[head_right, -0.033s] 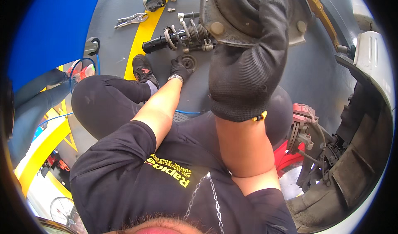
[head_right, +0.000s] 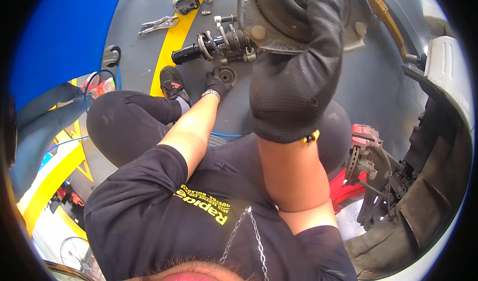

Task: The person sits on the floor of a garage and assembles car suspension parts. They pick up a wheel hub and bearing, fit them together, and then attach a rubber mount to the hub assembly.

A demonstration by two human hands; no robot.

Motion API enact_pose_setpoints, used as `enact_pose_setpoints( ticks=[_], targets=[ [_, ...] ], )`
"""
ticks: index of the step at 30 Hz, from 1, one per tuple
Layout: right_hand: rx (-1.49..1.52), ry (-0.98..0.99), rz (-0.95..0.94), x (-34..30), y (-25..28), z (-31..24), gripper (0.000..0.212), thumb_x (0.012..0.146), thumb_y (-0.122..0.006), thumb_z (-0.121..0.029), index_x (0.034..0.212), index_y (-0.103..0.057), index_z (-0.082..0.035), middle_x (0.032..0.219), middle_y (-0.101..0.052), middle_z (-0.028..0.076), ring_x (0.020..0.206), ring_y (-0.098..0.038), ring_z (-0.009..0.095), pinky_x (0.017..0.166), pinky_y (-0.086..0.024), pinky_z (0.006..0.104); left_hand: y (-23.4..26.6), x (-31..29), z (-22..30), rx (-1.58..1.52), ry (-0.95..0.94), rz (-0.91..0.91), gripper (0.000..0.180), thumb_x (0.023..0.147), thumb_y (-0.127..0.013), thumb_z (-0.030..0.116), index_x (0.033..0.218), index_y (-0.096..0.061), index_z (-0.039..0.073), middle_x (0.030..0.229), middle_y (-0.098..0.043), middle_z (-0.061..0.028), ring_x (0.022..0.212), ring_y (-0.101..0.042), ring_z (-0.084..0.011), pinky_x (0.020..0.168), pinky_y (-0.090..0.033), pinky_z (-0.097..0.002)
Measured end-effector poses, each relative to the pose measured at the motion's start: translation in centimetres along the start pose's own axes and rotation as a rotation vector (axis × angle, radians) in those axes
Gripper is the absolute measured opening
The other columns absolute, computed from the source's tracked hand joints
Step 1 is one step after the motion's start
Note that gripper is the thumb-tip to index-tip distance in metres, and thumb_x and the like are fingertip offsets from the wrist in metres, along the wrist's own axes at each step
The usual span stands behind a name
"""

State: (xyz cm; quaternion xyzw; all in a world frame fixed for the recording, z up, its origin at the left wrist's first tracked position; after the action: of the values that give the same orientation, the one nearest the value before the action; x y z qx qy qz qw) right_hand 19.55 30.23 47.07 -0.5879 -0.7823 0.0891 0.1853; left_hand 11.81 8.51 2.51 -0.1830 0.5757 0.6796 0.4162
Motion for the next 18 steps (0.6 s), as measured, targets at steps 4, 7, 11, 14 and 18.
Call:
enact_pose_setpoints(
  ticks=[4,7,11,14,18],
  targets=[
    [0.059,-0.068,0.043,-0.9,-2.0,0.7,0.033,0.105,-0.057,-0.02,0.132,-0.062,-0.001,0.13,-0.068,0.015,0.12,-0.068,0.026,0.102,-0.058,0.047,0.2,4.5,-4.1,0.021,-0.161,0.093,0.09,0.08,-0.067,0.068,0.155,-0.041,0.024,0.15,-0.052,-0.0175,0.126,-0.058,-0.0419,0.112,-0.042,-0.0404],
    [-0.485,0.222,-0.063,-0.4,-1.0,0.3,0.035,0.105,-0.059,-0.021,0.135,-0.06,-0.001,0.132,-0.067,0.012,0.121,-0.066,0.024,0.105,-0.055,0.0437,-1.7,3.1,0.3,-0.119,-0.387,0.039,0.103,0.073,-0.085,0.054,0.157,-0.038,0.018,0.138,-0.063,-0.0181,0.126,-0.061,-0.0401,0.104,-0.052,-0.0419],
    [-0.123,0.072,-0.003,-1.2,-2.0,0.8,0.037,0.107,-0.058,-0.023,0.137,-0.057,-0.001,0.135,-0.064,0.011,0.126,-0.062,0.021,0.109,-0.053,0.0414,-0.8,4.1,-3.5,-0.513,-0.17,0.088,0.082,0.078,-0.085,0.033,0.148,-0.047,0.012,0.133,-0.065,-0.0155,0.122,-0.064,-0.0363,0.098,-0.056,-0.0383],
    [0.141,-0.076,0.011,-1.3,-1.6,0.7,0.038,0.107,-0.057,-0.023,0.139,-0.055,-0.001,0.136,-0.064,0.011,0.128,-0.061,0.021,0.109,-0.053,0.0414,-2.1,2.4,-3.0,-0.682,0.13,0.104,0.07,0.08,-0.085,0.02,0.142,-0.053,0.008,0.124,-0.068,-0.0135,0.116,-0.068,-0.0322,0.092,-0.058,-0.0363],
    [-0.203,0.059,0.024,-0.4,-1.3,-0.4,0.039,0.105,-0.058,-0.02,0.14,-0.054,-0.002,0.135,-0.064,0.012,0.127,-0.062,0.025,0.109,-0.054,0.0442,-2.5,2.4,-2.3,-0.96,0.218,-0.097,0.06,0.081,-0.084,0.013,0.135,-0.058,0.005,0.115,-0.07,-0.0125,0.106,-0.07,-0.0288,0.085,-0.059,-0.0362]
  ],
)
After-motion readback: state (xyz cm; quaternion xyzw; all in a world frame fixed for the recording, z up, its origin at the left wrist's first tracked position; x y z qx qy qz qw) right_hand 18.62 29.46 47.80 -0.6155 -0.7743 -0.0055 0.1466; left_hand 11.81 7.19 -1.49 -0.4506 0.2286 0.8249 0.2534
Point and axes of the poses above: each hand's wrist, its own x-axis towards the middle knuckle, its own y-axis out of the back of the hand, z = x × y, the point moved 7 cm from there along x, towards the middle knuckle
